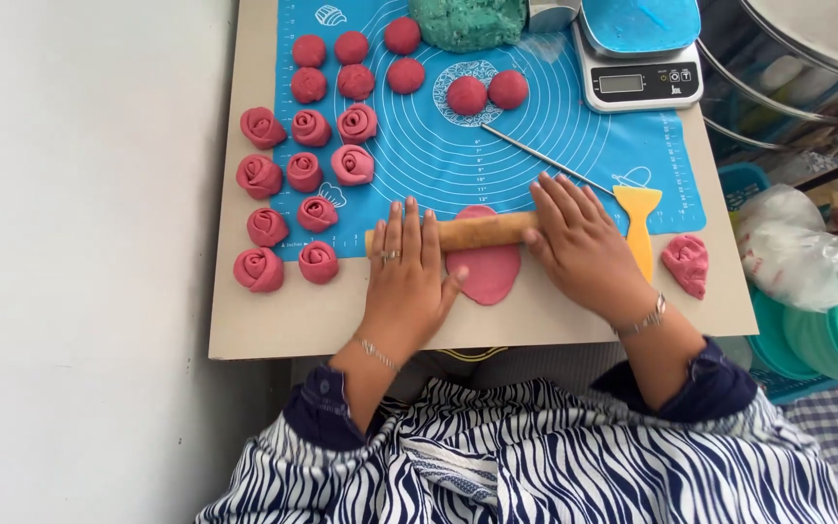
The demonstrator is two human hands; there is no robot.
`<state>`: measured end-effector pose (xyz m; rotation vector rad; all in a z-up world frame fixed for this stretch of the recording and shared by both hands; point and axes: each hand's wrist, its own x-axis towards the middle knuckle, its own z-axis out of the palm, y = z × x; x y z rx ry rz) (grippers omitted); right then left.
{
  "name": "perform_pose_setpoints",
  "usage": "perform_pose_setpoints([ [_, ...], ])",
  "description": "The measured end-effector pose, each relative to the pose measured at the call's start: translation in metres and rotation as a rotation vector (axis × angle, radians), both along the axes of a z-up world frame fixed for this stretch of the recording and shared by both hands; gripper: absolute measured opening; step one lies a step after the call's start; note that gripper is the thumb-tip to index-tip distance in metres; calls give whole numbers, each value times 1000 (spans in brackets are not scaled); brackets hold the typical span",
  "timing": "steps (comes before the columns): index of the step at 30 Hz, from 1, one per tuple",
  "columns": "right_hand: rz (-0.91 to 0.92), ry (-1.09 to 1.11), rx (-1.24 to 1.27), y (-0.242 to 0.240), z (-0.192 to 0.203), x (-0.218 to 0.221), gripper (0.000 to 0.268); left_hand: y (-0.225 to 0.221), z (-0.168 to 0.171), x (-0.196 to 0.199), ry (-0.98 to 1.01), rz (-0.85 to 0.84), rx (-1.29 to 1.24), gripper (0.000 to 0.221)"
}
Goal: Flattening and rolling out small pieces of pink dough on a silicone mat using a rolling pin to create decorative shapes.
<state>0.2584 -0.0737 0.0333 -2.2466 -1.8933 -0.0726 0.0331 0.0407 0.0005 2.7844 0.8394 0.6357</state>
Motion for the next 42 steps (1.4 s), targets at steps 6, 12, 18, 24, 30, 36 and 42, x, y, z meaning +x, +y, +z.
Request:
perform_pose_setpoints([
  [6, -12, 18, -134, 53, -19, 40, 68, 54, 5, 30, 148, 21, -48, 81],
  [12, -30, 10, 3, 79, -35, 53, 65, 71, 14, 39, 188, 42, -49, 78],
  [18, -38, 48, -11, 60, -9, 31, 69, 59, 20, 32, 196, 33, -64, 76],
  [24, -29, 37, -18, 21, 3, 5, 73, 29, 9, 7, 178, -9, -122, 74],
  [30, 0, 29, 16, -17, -10, -9, 76, -5, 10, -18, 128, -41, -18, 74],
  [36, 3, -11, 74, -45, -11, -28, 71, -26, 13, -36, 144, -72, -25, 72],
  [42, 18, -78, 84, -83, -9, -52, 71, -52, 19, -47, 88, -22, 85, 66],
])
